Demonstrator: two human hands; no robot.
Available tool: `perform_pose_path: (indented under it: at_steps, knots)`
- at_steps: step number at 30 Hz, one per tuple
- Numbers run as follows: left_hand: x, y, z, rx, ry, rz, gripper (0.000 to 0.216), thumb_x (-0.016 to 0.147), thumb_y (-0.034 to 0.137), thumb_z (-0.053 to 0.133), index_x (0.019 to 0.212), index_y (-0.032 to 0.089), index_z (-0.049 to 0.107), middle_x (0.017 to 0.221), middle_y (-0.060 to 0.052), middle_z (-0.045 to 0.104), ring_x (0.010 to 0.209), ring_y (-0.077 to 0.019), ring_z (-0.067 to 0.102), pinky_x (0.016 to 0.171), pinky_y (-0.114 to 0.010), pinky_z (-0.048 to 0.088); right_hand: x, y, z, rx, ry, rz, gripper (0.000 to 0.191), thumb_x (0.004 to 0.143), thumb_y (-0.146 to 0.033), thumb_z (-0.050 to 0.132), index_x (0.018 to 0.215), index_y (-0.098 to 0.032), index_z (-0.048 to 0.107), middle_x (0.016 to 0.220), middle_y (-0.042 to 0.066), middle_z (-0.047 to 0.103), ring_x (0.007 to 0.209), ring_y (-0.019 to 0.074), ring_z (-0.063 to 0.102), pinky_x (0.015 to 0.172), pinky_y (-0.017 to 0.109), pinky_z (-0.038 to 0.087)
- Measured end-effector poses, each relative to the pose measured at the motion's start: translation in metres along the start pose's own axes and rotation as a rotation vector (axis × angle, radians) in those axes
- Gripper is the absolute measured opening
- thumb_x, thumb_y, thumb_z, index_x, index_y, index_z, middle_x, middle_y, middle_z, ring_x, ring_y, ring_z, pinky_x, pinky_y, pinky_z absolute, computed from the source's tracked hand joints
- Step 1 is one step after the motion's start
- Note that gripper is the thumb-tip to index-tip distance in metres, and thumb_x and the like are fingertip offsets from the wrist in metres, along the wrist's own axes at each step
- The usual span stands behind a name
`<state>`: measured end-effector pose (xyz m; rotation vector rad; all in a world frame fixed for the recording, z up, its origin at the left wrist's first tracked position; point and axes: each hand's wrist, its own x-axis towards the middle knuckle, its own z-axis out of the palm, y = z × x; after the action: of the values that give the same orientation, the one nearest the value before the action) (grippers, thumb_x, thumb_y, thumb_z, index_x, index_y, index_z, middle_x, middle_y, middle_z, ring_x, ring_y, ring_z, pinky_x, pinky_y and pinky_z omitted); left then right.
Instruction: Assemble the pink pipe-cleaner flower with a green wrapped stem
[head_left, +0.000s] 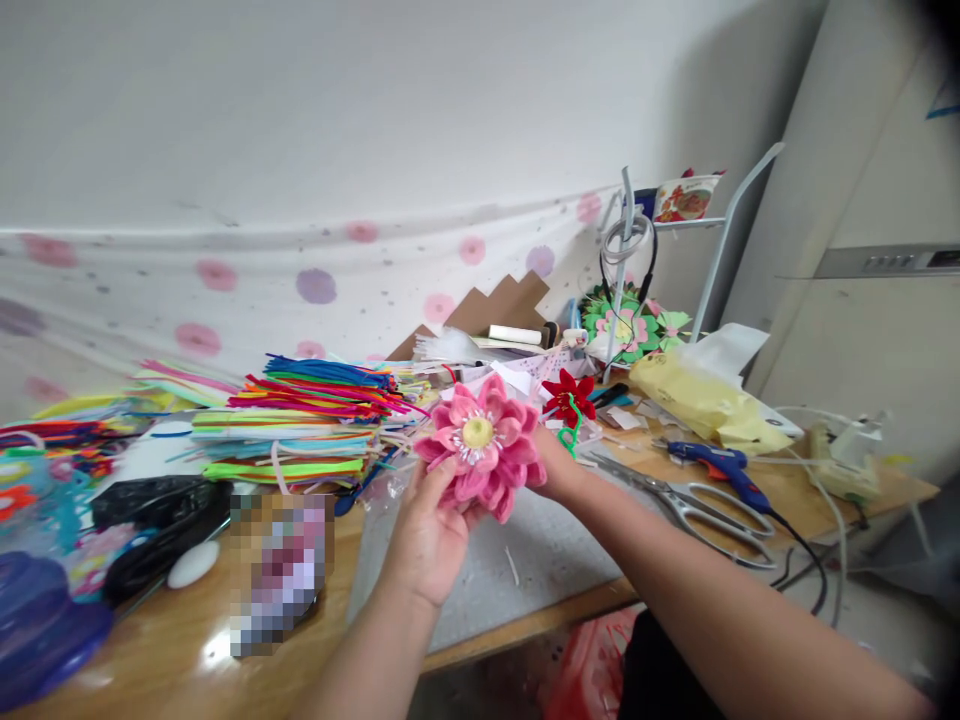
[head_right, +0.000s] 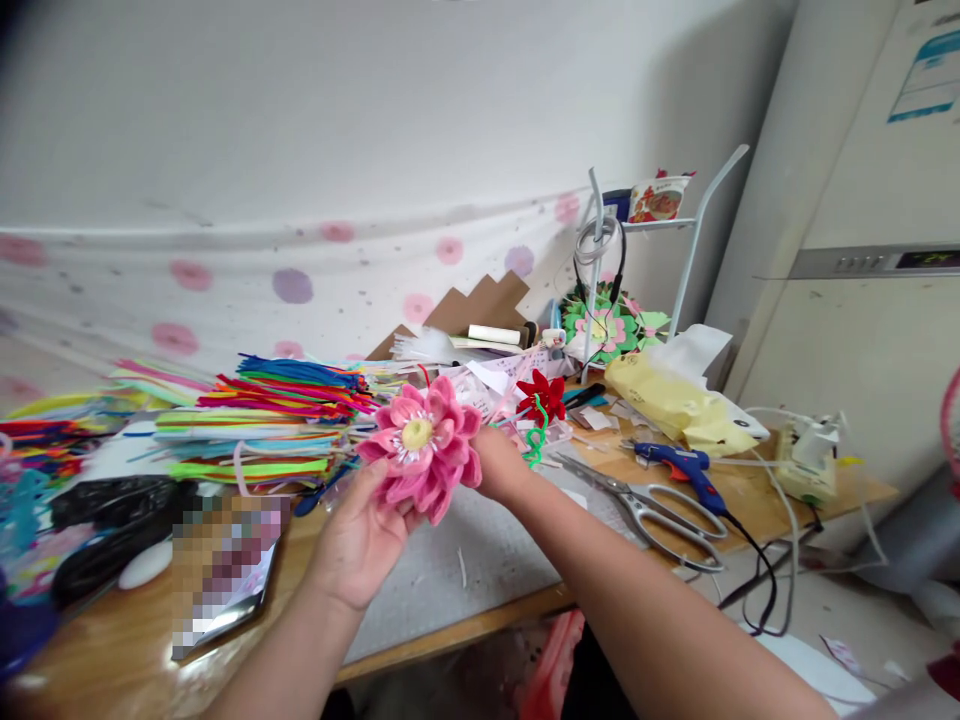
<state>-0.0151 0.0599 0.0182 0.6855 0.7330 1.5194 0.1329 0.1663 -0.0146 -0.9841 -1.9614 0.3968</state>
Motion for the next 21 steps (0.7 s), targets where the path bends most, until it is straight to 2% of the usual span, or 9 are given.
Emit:
perform_pose_path:
  at_steps: [3, 5, 8, 10, 12, 14, 17, 19, 21]
  knots:
    - [0.0, 0.001, -0.004, -0.068, 0.023, 0.055, 0.045, 0.073, 0.026, 0.067, 0.116, 0.03, 0.054, 0.111, -0.001, 0.065, 0.094, -0.0171, 0.063, 0.076, -0.032, 0.054, 0.0, -0.012, -0.015, 0.29, -0.128, 0.067, 0.019, 0.077, -0.035, 0.065, 0.088, -0.02, 0.067, 0.085, 0.004, 0.069, 0.081, 0.0192, 0.064, 0.075, 0.032, 0.051]
    - [0.0, 0.001, -0.007, -0.059, 0.015, 0.111, 0.047, 0.072, 0.022, 0.069, 0.115, 0.031, 0.054, 0.115, 0.0, 0.063, 0.099, -0.0171, 0.061, 0.079, -0.032, 0.052, -0.001, -0.018, -0.02, 0.476, -0.159, 0.156, 0.029, 0.083, -0.042, 0.053, 0.1, -0.021, 0.065, 0.088, 0.005, 0.07, 0.078, 0.0189, 0.065, 0.068, 0.031, 0.052]
    - [0.001, -0.002, -0.014, -0.002, 0.012, 0.162, 0.048, 0.071, 0.02, 0.07, 0.115, 0.033, 0.053, 0.119, 0.001, 0.06, 0.101, -0.0162, 0.059, 0.08, -0.031, 0.051, -0.005, -0.028, -0.018, 0.716, -0.163, 0.293, 0.047, 0.089, -0.052, 0.033, 0.121, -0.023, 0.054, 0.103, 0.008, 0.068, 0.077, 0.0175, 0.066, 0.061, 0.029, 0.052]
    - [0.002, -0.004, -0.02, 0.029, 0.006, 0.166, 0.048, 0.071, 0.02, 0.07, 0.114, 0.033, 0.053, 0.12, 0.002, 0.059, 0.101, -0.0157, 0.059, 0.079, -0.03, 0.051, -0.009, -0.036, -0.016, 0.839, -0.177, 0.355, 0.055, 0.087, -0.06, 0.03, 0.127, -0.025, 0.048, 0.11, 0.009, 0.065, 0.076, 0.0166, 0.065, 0.056, 0.027, 0.051]
    - [0.002, -0.006, -0.025, 0.034, -0.02, 0.159, 0.047, 0.073, 0.022, 0.07, 0.115, 0.032, 0.052, 0.123, 0.001, 0.058, 0.103, -0.0169, 0.059, 0.08, -0.031, 0.051, -0.013, -0.043, -0.015, 0.933, -0.187, 0.4, 0.059, 0.084, -0.064, 0.037, 0.129, -0.028, 0.047, 0.111, 0.008, 0.065, 0.071, 0.0157, 0.064, 0.051, 0.024, 0.048]
    - [0.004, -0.004, -0.026, 0.013, -0.064, 0.137, 0.045, 0.078, 0.03, 0.066, 0.12, 0.032, 0.05, 0.127, -0.001, 0.055, 0.108, -0.0192, 0.057, 0.081, -0.033, 0.051, -0.015, -0.048, -0.015, 0.996, -0.176, 0.43, 0.057, 0.078, -0.061, 0.051, 0.126, -0.03, 0.05, 0.108, 0.006, 0.066, 0.068, 0.0145, 0.063, 0.048, 0.022, 0.045]
    - [0.012, 0.006, -0.021, -0.003, -0.138, 0.08, 0.043, 0.084, 0.044, 0.055, 0.124, 0.03, 0.049, 0.132, -0.004, 0.053, 0.111, -0.0218, 0.055, 0.078, -0.034, 0.052, -0.011, -0.052, -0.017, 1.051, -0.114, 0.444, 0.054, 0.065, -0.041, 0.074, 0.115, -0.029, 0.057, 0.103, 0.002, 0.067, 0.071, 0.0141, 0.063, 0.05, 0.021, 0.046]
    - [0.023, 0.017, -0.017, 0.021, -0.181, 0.053, 0.046, 0.083, 0.05, 0.052, 0.124, 0.029, 0.051, 0.132, -0.005, 0.053, 0.109, -0.0218, 0.056, 0.077, -0.033, 0.051, -0.001, -0.052, -0.021, 1.069, -0.035, 0.452, 0.049, 0.059, -0.028, 0.078, 0.105, -0.026, 0.06, 0.093, 0.001, 0.068, 0.07, 0.0142, 0.064, 0.053, 0.021, 0.048]
    - [0.037, 0.028, -0.017, 0.077, -0.194, 0.057, 0.05, 0.081, 0.053, 0.054, 0.126, 0.03, 0.05, 0.132, -0.006, 0.053, 0.101, -0.0205, 0.061, 0.077, -0.032, 0.05, 0.016, -0.047, -0.03, 1.072, 0.057, 0.469, 0.036, 0.061, -0.025, 0.075, 0.094, -0.022, 0.061, 0.078, -0.001, 0.067, 0.061, 0.0133, 0.062, 0.051, 0.022, 0.048]
